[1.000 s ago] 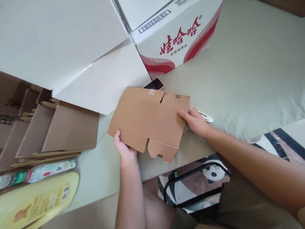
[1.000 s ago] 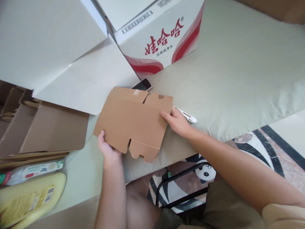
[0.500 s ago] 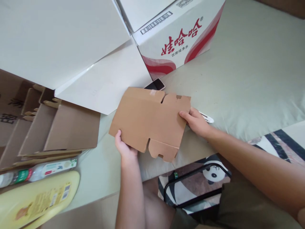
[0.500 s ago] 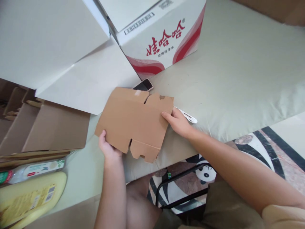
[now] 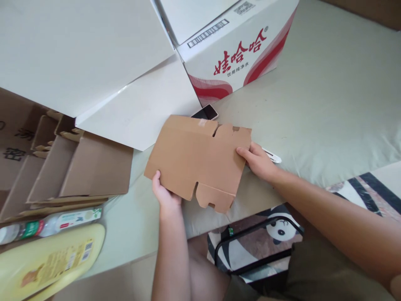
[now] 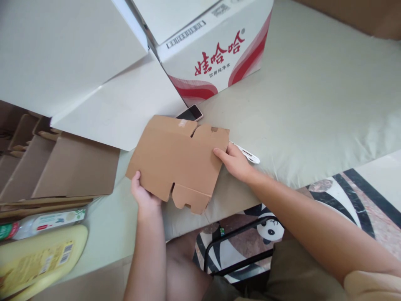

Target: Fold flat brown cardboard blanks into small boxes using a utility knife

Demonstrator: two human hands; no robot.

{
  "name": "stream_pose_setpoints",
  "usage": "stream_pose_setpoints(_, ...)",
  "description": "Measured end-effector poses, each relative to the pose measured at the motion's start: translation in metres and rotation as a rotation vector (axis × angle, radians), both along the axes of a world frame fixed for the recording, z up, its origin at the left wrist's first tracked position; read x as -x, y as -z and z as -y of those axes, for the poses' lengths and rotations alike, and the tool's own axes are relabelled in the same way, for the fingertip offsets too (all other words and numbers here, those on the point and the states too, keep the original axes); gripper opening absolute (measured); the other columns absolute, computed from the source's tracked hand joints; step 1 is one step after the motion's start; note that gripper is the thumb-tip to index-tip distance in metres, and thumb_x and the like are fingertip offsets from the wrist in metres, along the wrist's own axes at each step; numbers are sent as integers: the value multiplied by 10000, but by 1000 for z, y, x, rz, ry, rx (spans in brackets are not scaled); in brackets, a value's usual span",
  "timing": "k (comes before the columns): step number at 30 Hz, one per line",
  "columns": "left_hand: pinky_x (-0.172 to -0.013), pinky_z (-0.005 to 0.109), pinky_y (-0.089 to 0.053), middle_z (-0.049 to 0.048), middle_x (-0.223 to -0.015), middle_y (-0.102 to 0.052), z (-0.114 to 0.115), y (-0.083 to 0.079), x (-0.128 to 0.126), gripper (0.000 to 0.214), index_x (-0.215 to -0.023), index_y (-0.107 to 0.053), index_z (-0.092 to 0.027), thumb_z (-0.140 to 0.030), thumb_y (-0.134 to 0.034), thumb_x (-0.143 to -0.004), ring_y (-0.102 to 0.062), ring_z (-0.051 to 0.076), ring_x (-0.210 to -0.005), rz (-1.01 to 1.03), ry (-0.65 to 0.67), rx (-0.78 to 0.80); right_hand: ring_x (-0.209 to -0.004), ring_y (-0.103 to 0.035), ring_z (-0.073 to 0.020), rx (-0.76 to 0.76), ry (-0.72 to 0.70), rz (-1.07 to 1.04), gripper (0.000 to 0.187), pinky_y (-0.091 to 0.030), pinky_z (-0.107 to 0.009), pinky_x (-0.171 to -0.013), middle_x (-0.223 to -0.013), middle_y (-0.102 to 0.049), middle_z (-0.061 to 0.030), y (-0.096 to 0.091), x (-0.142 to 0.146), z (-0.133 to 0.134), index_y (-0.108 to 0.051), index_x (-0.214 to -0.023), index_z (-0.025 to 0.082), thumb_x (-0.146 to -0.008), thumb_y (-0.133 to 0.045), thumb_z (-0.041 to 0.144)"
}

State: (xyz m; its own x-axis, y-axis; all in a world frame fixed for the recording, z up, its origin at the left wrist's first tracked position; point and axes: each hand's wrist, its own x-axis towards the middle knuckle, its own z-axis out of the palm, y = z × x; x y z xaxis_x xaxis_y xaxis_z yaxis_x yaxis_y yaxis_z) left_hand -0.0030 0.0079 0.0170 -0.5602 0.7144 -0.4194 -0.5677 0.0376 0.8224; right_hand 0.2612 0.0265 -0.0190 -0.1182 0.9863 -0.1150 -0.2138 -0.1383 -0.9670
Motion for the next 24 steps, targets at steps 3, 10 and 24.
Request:
stream_pose_setpoints(3, -777, 324, -528, 33, -1005, -718, -2, 3, 2, 290, -1040, -684, -211, -340, -634, -785, -662, 200, -886, -7, -7, -14, -1119, -653, -265, 3, -2, -16, 353, -538, -432, -916, -1191, -703, -58, 1, 0, 0, -622, -1146, 244, -857, -606, 447)
stream_pose_setpoints(10, -892, 320, -516, 45, -1056, -720, -6, 1, 15, 333, -1053, -678, -205, -181, -633, -724, -643, 209, -1044, -85, 8, -35, -1022, -675, -247, 52, 81, -99, 290, -532, -432, -899, -1089, -720, -48, -4, 3, 0, -623, -1033, 233, -778, -632, 370)
stream_pose_setpoints(24, -678, 238, -532, 2, -871, -730, 5, -12, 65, 431, -914, -709, -176, -360, -842, -547, -666, 144, -761, -271, 212, 15, -865, -680, -250, 222, 155, -214, 331, -540, -397, -760, -953, -725, -27, -14, -5, -3, -598, -1024, 234, -707, -610, 327)
